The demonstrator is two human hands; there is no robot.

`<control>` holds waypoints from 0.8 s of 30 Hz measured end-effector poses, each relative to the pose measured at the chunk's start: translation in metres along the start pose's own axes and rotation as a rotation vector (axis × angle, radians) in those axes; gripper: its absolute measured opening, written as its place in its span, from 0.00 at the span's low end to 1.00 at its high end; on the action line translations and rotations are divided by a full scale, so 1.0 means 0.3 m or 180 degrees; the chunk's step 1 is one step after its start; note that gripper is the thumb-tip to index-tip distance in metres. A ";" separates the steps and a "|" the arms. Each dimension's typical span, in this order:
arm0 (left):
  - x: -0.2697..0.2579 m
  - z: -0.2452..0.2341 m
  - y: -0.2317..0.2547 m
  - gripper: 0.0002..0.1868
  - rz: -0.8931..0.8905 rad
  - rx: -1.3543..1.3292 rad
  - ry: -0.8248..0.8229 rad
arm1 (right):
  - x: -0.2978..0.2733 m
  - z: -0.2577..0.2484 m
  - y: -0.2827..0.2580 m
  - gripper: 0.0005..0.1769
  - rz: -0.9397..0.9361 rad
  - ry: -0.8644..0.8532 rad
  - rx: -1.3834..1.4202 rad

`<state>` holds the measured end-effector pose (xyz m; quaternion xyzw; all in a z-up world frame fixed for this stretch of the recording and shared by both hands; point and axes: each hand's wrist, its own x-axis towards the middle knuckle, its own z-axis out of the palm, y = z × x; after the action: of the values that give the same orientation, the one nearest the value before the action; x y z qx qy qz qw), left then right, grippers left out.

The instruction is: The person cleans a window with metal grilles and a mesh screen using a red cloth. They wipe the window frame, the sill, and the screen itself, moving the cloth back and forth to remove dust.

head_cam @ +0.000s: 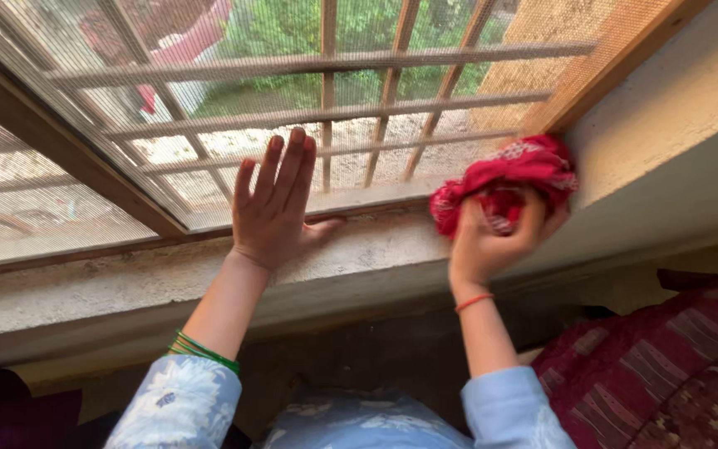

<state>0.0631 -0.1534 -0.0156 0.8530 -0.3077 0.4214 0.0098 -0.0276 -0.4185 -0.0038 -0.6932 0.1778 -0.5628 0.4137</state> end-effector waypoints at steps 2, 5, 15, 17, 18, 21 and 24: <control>-0.001 0.001 0.009 0.59 -0.0031 -0.0039 -0.0008 | -0.077 0.056 -0.023 0.29 0.0175 -0.0005 0.0529; 0.004 -0.008 0.009 0.56 -0.0072 0.0256 -0.0149 | -0.240 0.134 -0.127 0.17 -0.0130 -0.1000 0.0263; 0.002 -0.021 0.006 0.56 -0.0097 -0.0208 -0.0086 | -0.035 -0.037 0.058 0.27 -0.0681 -0.0471 -0.0395; -0.005 -0.023 0.012 0.57 -0.0104 -0.0219 -0.0074 | -0.049 -0.020 0.067 0.31 -0.0888 -0.0035 -0.0723; 0.003 -0.020 0.011 0.57 -0.0089 -0.0248 -0.0049 | -0.056 0.001 0.059 0.32 -0.0991 0.0212 -0.0879; 0.012 -0.023 0.004 0.58 -0.0058 -0.0169 -0.0017 | -0.169 0.078 -0.014 0.29 0.0546 -0.0206 0.0342; 0.010 -0.033 0.015 0.57 -0.0114 -0.0185 -0.0089 | -0.239 0.074 -0.072 0.29 -0.0922 -0.0906 -0.0093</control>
<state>0.0551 -0.1558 -0.0082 0.8636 -0.3046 0.4001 0.0379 -0.0335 -0.3464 -0.0330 -0.7899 0.0242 -0.5102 0.3393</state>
